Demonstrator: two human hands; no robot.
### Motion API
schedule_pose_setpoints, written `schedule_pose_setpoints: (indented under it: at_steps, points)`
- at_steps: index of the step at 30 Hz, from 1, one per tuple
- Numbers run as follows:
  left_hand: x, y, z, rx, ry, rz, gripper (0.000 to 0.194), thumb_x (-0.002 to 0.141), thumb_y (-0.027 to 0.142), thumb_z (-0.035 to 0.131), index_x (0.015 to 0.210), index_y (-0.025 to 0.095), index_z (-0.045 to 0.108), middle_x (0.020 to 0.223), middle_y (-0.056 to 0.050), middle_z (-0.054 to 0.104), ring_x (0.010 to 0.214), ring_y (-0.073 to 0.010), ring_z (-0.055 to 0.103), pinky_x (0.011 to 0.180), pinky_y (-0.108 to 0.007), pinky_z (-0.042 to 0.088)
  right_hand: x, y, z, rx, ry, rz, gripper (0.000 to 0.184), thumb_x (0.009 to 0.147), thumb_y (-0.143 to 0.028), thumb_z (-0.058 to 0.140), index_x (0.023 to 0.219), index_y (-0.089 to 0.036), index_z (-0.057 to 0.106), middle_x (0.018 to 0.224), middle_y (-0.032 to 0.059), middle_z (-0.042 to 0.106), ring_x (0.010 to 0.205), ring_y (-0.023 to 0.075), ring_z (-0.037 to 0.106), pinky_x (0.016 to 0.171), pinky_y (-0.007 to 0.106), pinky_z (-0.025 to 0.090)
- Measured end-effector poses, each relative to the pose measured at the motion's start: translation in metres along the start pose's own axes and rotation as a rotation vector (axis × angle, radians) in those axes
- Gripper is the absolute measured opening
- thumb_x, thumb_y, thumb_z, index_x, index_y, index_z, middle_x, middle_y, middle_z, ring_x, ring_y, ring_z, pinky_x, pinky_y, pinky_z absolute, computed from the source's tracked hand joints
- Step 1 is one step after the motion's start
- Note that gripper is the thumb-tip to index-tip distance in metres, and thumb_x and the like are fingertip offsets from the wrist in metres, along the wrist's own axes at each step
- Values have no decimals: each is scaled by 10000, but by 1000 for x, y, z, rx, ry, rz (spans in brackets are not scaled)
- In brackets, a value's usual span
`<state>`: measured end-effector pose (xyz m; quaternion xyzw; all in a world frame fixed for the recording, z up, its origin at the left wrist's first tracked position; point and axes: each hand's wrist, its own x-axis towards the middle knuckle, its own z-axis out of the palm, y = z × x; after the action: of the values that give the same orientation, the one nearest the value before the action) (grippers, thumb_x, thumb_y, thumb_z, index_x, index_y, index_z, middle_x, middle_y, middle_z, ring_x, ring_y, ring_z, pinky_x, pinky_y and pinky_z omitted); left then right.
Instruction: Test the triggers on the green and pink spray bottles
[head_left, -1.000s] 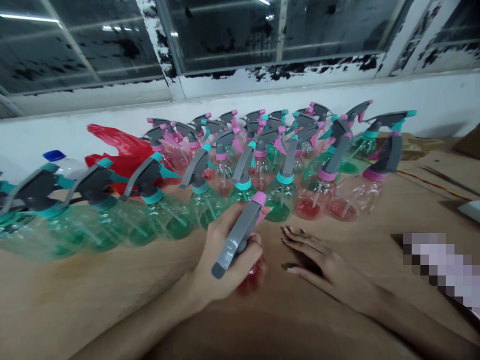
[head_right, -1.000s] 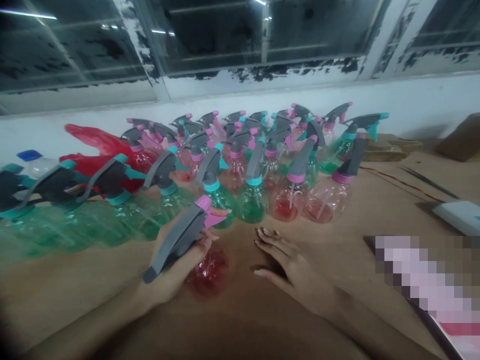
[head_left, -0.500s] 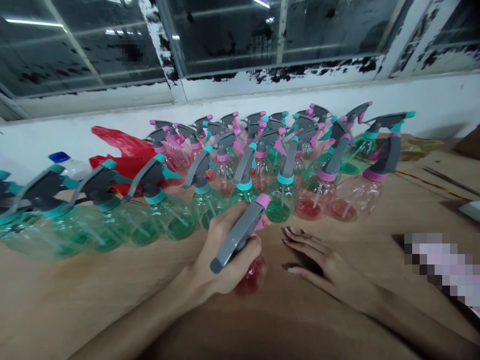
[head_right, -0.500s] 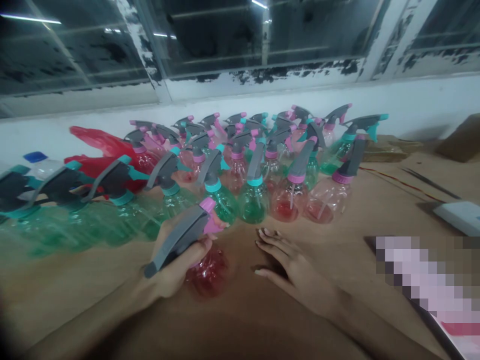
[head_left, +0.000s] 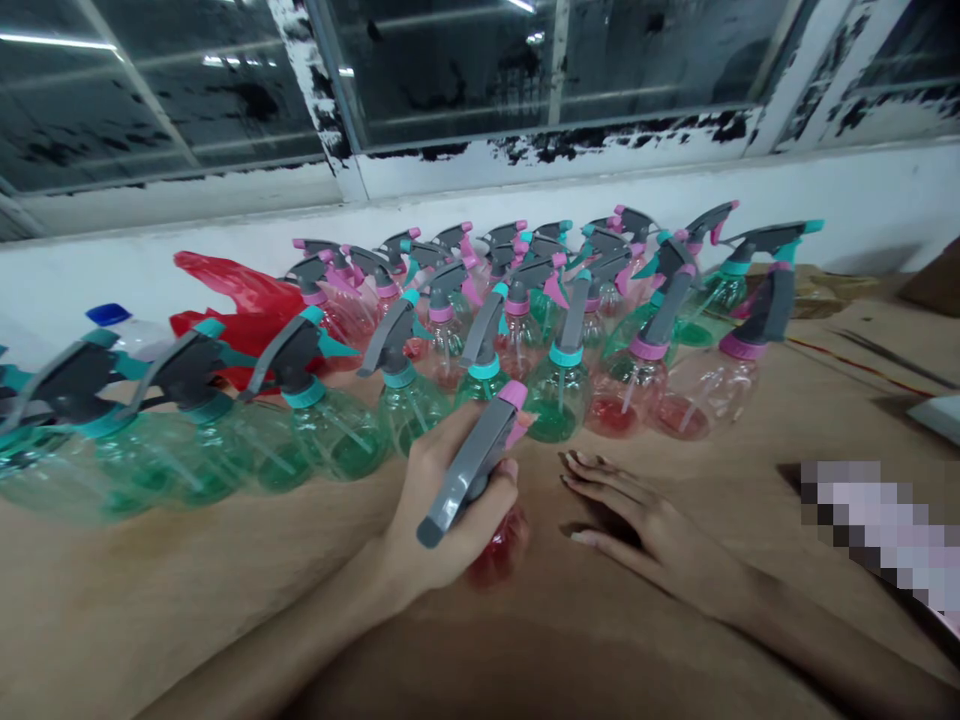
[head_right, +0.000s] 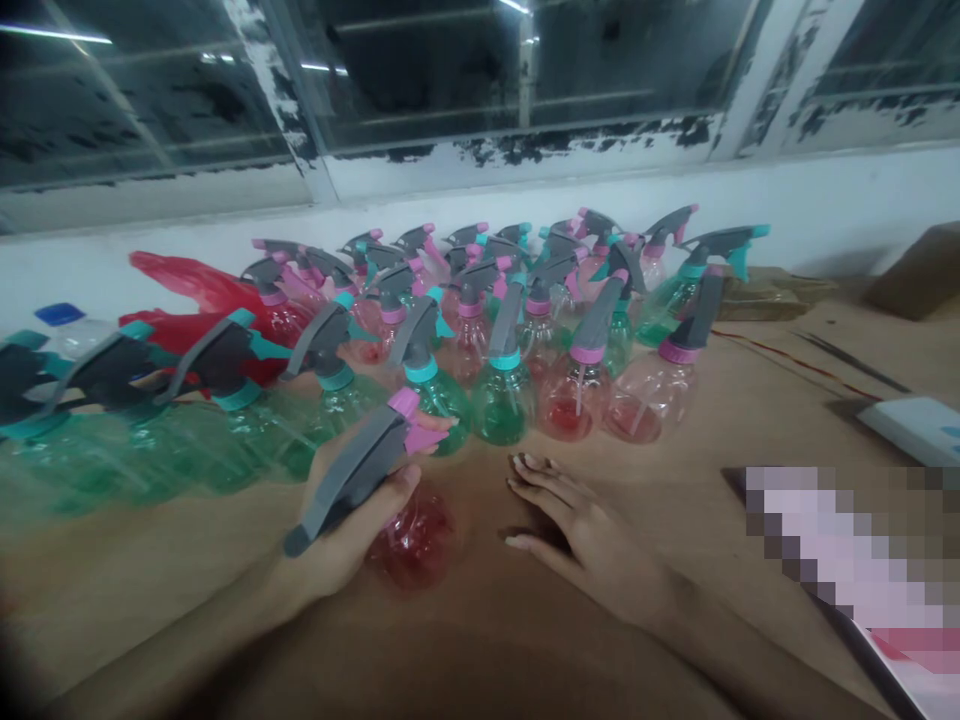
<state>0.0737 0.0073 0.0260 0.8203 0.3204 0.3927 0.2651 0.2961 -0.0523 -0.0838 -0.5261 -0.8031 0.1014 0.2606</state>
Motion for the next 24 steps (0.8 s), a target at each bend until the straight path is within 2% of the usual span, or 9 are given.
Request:
schedule_pose_setpoints:
  at_steps: [4,10,18,24]
  points:
    - [-1,-2,1,14,0,7,200,745,168,485,927,237,533,754,-15,580,624,-161,564,591,-296,472,0,0,1,6,25,-3,493,847,-402,517,1310,-255,432,1341,57,489,1251,232,412,1030,479,356]
    - [-2,0,1,15,-14,-9,137,762,194,486,889,231,521,700,-1,545,578,-148,535,578,-292,468,0,0,-1,9,2,0,492,845,-403,521,1305,-248,440,1343,57,487,1256,233,405,1029,473,359]
    - [-3,-1,1,7,-50,-36,187,778,203,482,958,225,530,740,-10,539,669,-169,570,620,-309,464,1,0,-2,5,-14,2,493,850,-409,511,1309,-246,433,1353,54,476,1263,225,395,1041,463,346]
    - [-2,0,1,-4,-35,-22,230,769,196,483,989,221,544,750,-14,549,656,-167,565,624,-311,458,0,-1,-2,15,-10,6,497,851,-405,509,1317,-256,425,1352,54,477,1265,232,391,1037,471,348]
